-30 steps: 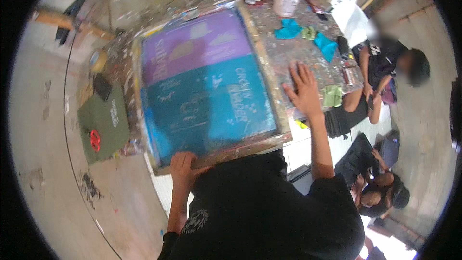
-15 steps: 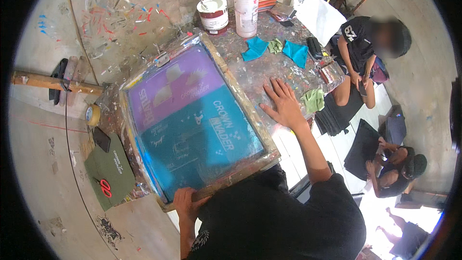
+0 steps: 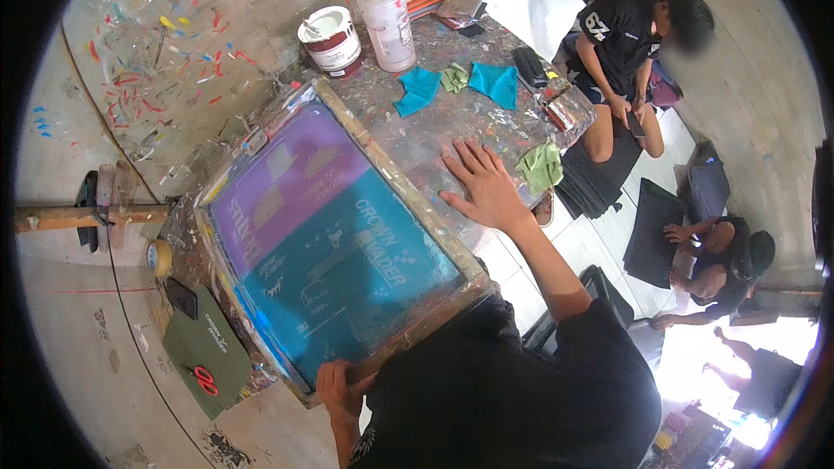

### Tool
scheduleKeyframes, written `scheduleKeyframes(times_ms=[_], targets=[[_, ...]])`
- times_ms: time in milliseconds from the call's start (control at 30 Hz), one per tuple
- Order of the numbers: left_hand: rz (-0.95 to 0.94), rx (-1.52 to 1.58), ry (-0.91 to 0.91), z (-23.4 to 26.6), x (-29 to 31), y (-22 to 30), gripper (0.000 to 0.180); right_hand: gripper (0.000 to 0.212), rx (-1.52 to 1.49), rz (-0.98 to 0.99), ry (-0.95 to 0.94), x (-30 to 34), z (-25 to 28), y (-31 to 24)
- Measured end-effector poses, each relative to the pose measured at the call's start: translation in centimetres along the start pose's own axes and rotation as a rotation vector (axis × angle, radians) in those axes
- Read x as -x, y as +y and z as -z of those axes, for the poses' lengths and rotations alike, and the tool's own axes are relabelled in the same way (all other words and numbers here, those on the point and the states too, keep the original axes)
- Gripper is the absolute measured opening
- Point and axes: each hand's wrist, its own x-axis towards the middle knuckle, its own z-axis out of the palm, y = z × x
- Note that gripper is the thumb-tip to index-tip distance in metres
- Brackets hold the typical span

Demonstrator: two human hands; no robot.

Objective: The person aligns a transparent film over a light table, uses scissors to cut a section of the film, and then positions a screen printing frame over the table.

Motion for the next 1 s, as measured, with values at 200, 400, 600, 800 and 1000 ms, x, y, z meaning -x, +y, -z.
scheduleKeyframes(times_ms=[200, 400, 600, 800, 1000], targets=[[0.022, 0.058, -0.049, -0.1, 0.1, -0.5, 0.052, 0.068, -0.020, 0.005, -0.003, 0.0, 0.2, 0.1], [0.027, 0.044, -0.029, -0.3, 0.0, -0.5, 0.052, 0.069, 0.021, 0.023, 0.007, 0.0, 0.4, -0.1], [0.034, 0.032, -0.077, -0.1, 0.0, -0.6, 0.053, 0.068, 0.007, 0.032, 0.007, -0.2, 0.5, -0.1], [-0.017, 0.022, -0.082, 1.6, -0.3, -0.3, 0.052, 0.062, -0.127, 0.031, 0.090, -2.2, 4.8, -0.5], [-0.001, -0.072, -0.066, 10.4, -3.3, 2.7, 0.053, 0.050, -0.183, 0.045, 0.150, -3.8, 8.2, -1.1]])
